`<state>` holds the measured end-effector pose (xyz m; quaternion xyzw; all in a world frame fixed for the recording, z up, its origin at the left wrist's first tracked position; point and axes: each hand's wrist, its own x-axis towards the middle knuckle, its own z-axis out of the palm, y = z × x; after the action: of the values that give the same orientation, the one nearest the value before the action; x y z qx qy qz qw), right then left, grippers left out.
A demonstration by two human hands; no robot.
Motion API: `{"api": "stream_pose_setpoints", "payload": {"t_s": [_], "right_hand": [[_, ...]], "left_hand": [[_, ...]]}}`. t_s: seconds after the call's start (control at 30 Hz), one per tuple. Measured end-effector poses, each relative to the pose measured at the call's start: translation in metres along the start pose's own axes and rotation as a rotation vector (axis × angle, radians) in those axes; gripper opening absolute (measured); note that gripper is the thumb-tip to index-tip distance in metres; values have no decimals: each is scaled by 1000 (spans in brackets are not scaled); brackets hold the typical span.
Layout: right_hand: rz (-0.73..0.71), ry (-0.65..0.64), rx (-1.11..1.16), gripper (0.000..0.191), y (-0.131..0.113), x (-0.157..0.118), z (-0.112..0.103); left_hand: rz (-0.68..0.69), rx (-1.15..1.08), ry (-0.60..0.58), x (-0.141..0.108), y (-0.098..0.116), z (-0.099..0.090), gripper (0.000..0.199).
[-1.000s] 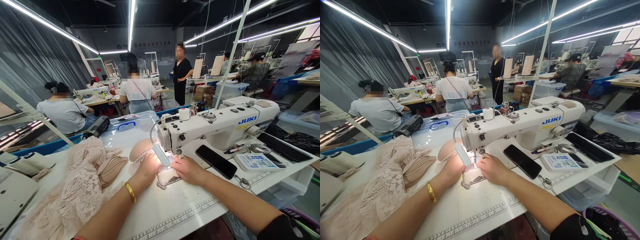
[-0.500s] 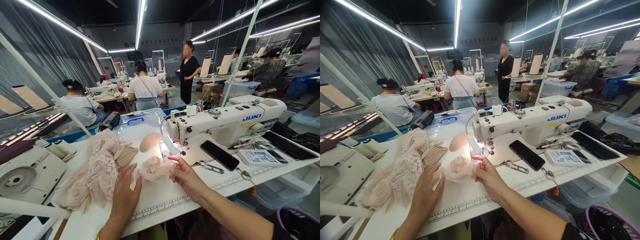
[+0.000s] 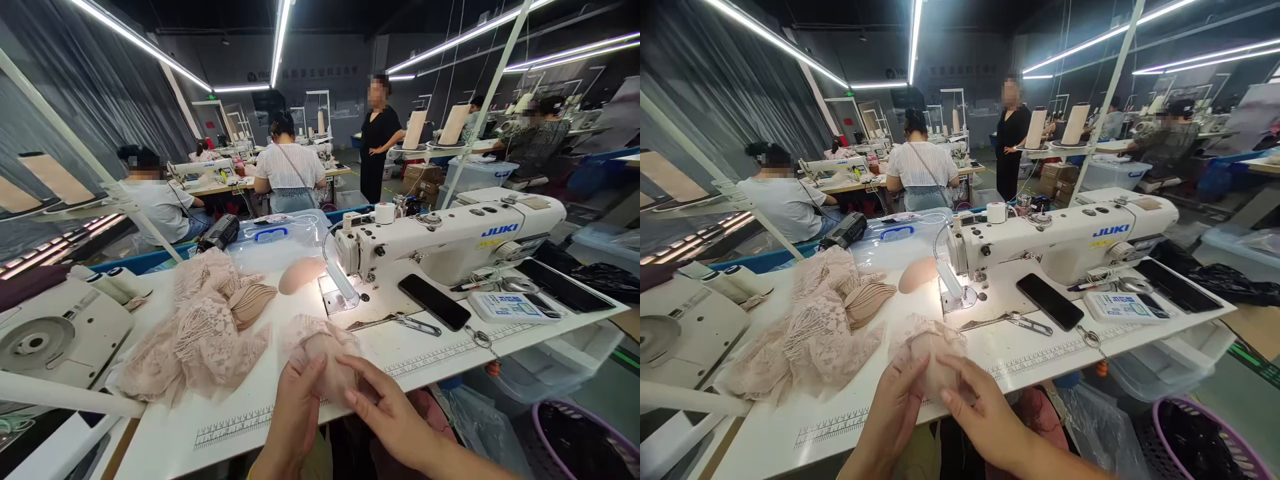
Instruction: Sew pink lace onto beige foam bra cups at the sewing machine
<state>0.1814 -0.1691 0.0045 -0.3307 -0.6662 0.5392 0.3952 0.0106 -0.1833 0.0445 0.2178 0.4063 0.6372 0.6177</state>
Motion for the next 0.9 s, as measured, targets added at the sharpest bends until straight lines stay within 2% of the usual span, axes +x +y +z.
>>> {"api": "stream_pose_setpoints", "payload": {"t_s": [0.07, 0.13, 0.17, 0.23, 0.3, 0.37, 0.5, 0.6, 0.77, 0.9], "right_hand": [[43, 68, 106, 40, -3, 11, -5], [36, 165, 169, 36, -1, 20, -7], [22, 200, 174, 34, 0, 22, -6], [-14, 217, 143, 31, 3, 23, -4], [-38, 164, 98, 30, 5, 20, -1], [-32, 102, 80, 34, 6, 18, -2], [130, 68, 247, 59, 5, 23, -11], [226, 81, 424, 68, 5, 26, -17], [211, 62, 604, 77, 3, 23, -15], [224, 88, 630, 77, 3, 23, -13]], "left_hand": [[-59, -55, 25, 0, -1, 0, 34], [-131, -192, 127, 1, -3, -2, 21], [-178, -266, 158, 1, -4, -3, 19], [-243, -359, 131, 1, -5, -3, 24], [-213, -339, 60, 0, -6, -1, 29], [-131, -248, 54, -2, -7, 4, 30], [-58, -157, 100, -1, -9, 14, 33], [-48, -163, 99, 2, -10, 17, 38], [-62, -164, 116, 4, -11, 18, 41], [-78, -171, 115, 6, -11, 19, 42]]}}
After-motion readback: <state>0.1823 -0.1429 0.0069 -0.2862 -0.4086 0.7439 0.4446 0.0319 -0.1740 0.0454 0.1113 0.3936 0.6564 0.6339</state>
